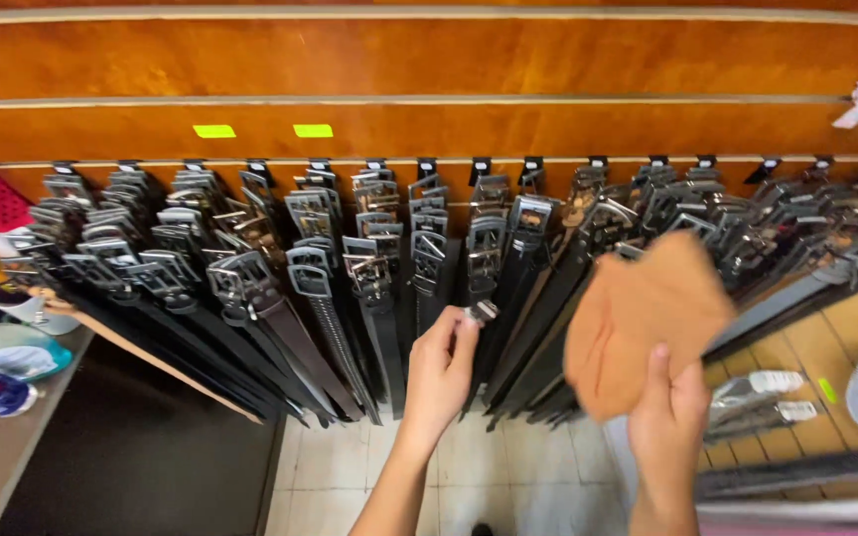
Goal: Organizing and cleaning accessories by hanging keychains on a display rack and wiping belts with a cloth
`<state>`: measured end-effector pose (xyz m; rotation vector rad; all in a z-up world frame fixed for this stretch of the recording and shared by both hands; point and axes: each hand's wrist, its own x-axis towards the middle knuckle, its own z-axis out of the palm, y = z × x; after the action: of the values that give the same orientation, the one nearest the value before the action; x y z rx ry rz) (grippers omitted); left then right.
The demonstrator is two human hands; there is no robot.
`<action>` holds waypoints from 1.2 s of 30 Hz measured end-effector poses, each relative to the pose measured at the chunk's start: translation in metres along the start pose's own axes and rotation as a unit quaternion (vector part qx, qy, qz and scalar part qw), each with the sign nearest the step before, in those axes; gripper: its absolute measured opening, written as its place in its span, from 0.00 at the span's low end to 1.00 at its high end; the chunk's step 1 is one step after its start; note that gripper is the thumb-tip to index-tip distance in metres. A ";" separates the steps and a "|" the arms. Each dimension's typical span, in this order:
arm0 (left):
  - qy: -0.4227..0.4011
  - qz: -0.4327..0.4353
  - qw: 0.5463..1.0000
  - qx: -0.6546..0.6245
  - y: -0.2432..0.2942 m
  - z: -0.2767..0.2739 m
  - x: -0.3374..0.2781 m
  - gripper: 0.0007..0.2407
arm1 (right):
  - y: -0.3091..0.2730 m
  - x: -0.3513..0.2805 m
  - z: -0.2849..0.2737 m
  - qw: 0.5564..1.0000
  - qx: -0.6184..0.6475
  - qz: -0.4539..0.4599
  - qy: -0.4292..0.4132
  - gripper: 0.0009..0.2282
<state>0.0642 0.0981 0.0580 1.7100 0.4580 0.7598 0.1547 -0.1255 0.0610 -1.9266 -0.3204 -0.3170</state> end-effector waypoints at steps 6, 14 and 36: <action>-0.127 0.093 0.988 0.013 0.000 0.011 -0.015 0.06 | -0.098 -0.011 0.070 0.977 0.145 -0.113 -0.112 0.10; -0.003 -0.033 0.999 -0.002 -0.012 0.002 -0.009 0.06 | -0.035 -0.005 0.027 0.944 0.189 -0.110 -0.247 0.19; -0.180 0.042 0.978 0.095 -0.018 0.042 -0.024 0.12 | -0.023 -0.042 0.077 0.829 0.389 0.372 -0.157 0.16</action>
<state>0.0778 0.0575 0.0287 2.0059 0.2131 0.4593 0.1124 -0.0490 0.0380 -1.1411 0.1120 0.5860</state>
